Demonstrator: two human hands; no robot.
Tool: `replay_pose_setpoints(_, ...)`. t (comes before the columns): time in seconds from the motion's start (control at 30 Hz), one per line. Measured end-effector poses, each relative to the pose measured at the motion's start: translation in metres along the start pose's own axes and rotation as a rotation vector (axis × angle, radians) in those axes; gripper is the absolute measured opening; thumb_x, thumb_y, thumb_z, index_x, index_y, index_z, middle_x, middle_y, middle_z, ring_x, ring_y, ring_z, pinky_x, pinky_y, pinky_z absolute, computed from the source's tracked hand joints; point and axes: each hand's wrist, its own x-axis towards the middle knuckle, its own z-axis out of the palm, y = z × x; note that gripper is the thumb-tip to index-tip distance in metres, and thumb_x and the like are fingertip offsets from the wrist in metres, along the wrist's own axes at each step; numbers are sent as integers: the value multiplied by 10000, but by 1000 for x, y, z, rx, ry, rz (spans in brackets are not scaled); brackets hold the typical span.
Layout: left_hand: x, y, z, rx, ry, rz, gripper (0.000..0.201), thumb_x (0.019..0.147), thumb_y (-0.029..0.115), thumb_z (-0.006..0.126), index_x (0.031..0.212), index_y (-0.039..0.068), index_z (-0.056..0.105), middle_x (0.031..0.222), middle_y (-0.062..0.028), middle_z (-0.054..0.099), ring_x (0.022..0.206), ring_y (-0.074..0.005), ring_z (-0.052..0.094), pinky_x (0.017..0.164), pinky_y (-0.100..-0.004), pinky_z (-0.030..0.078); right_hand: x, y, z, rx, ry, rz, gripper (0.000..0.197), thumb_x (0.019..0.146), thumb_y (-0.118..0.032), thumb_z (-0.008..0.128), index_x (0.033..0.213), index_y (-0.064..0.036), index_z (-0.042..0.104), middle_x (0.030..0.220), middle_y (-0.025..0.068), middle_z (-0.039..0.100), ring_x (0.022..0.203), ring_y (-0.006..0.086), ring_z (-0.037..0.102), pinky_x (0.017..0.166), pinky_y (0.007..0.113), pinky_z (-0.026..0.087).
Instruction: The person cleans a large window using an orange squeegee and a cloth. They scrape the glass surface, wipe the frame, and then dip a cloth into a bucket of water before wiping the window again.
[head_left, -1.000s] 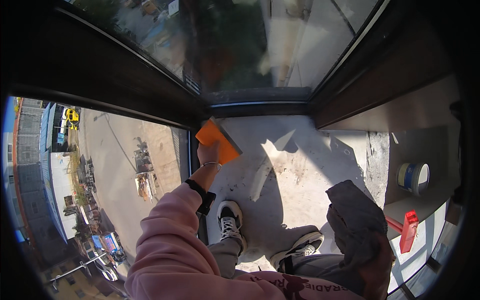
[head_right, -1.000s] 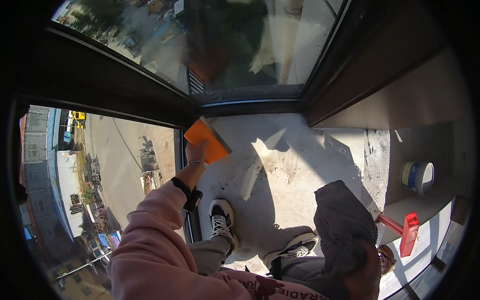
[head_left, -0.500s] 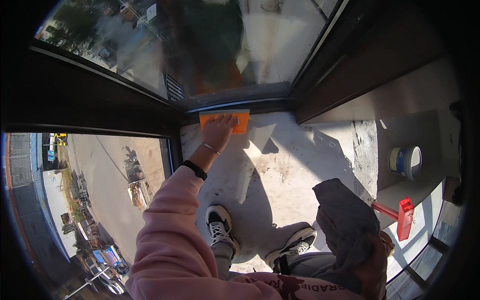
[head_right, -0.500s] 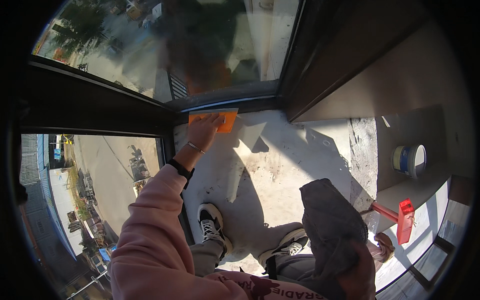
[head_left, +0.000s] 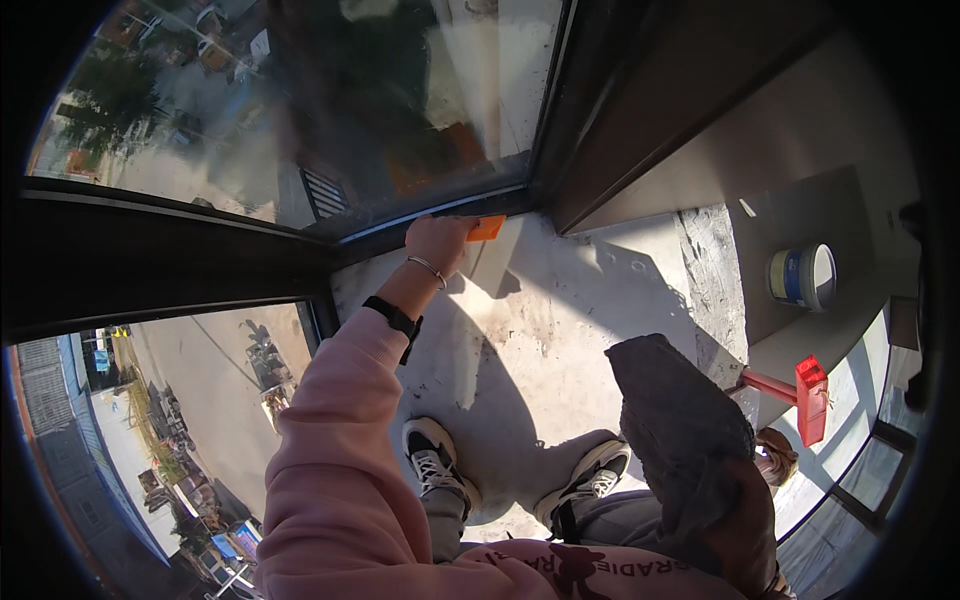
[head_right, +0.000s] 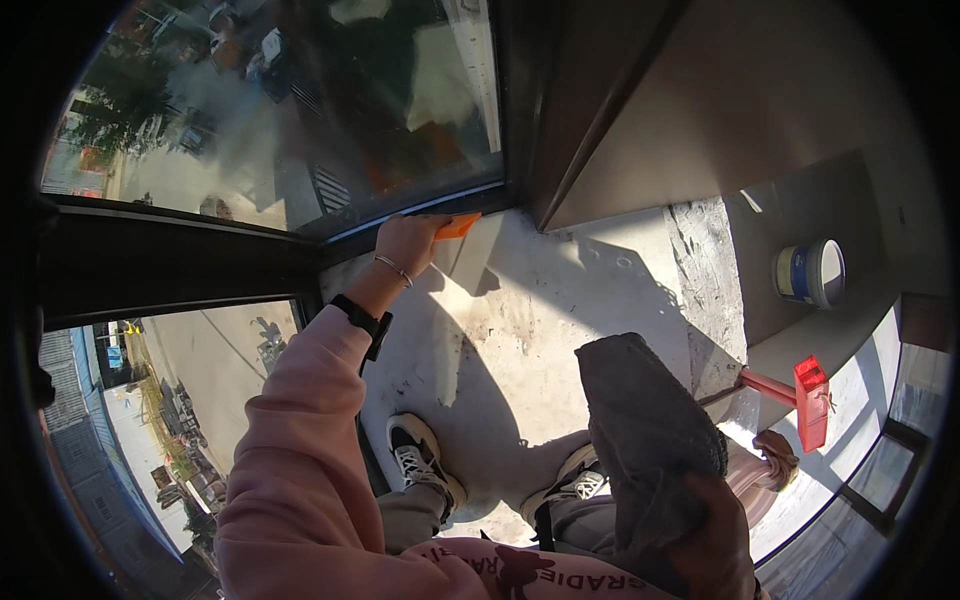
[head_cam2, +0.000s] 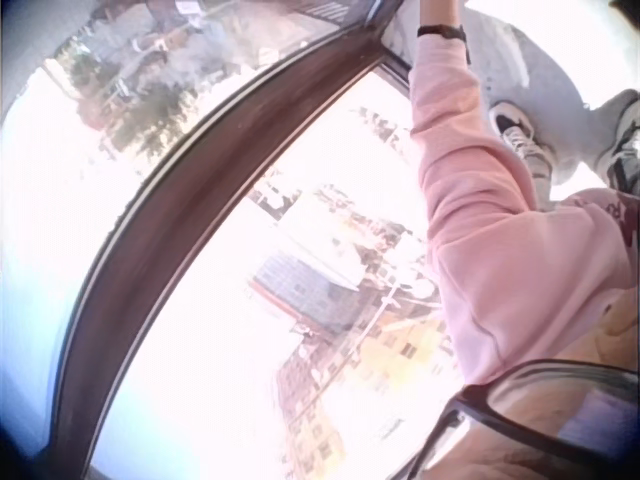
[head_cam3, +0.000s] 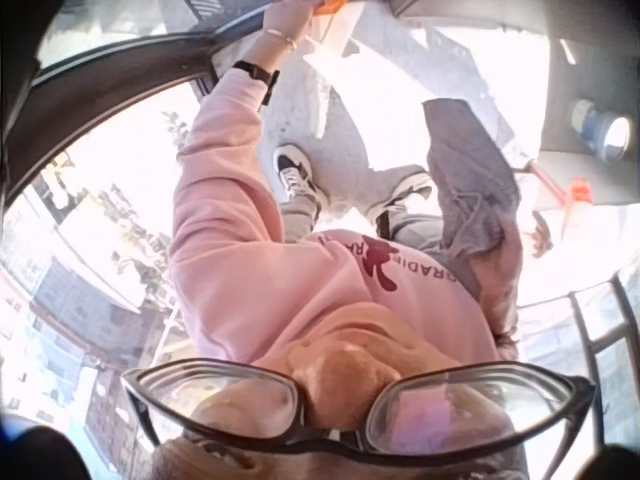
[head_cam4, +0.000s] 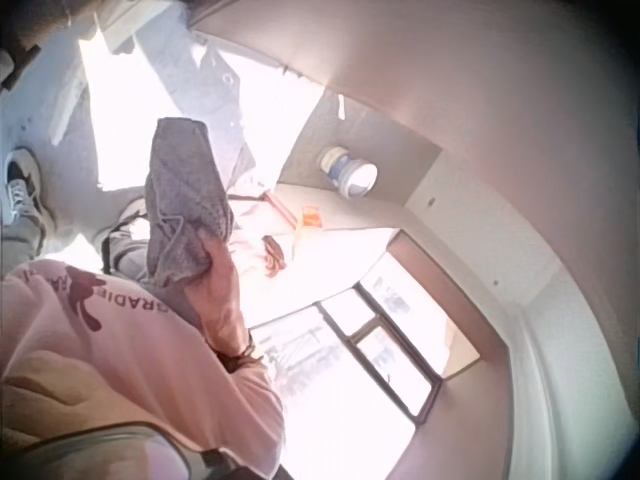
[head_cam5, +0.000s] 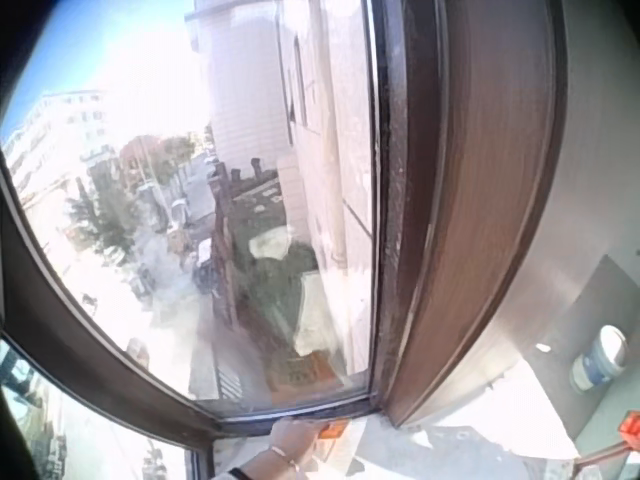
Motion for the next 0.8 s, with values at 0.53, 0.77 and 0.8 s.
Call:
replay_pose_setpoints(0.53, 51, 37, 10, 97, -221, 28, 302, 812, 118, 574, 1085, 219, 655, 849, -53, 693, 809, -251, 669, 728, -385, 504, 10, -22, 5, 108, 10, -27, 496, 708, -50, 744, 1155, 0, 534, 1065, 172, 627, 982, 259, 623, 864, 369, 498)
replay_pose_setpoints(0.77, -63, 26, 7, -66, -339, 73, 312, 821, 150, 572, 1107, 247, 653, 817, -66, 689, 755, -258, 668, 686, -397, 521, 55, -77, 8, 710, -286, 378, 484, 773, -107, 718, 1194, 36, 527, 1060, 91, 633, 959, 171, 607, 826, 328, 502)
replay_pose_setpoints(0.8, -86, 23, 6, -112, -339, 22, 333, 818, 152, 571, 1124, 255, 650, 814, -71, 689, 753, -259, 666, 685, -392, 522, 68, -91, 12, 589, -362, 348, 491, 780, -124, 719, 1200, 40, 524, 1055, 85, 632, 956, 157, 602, 820, 322, 500)
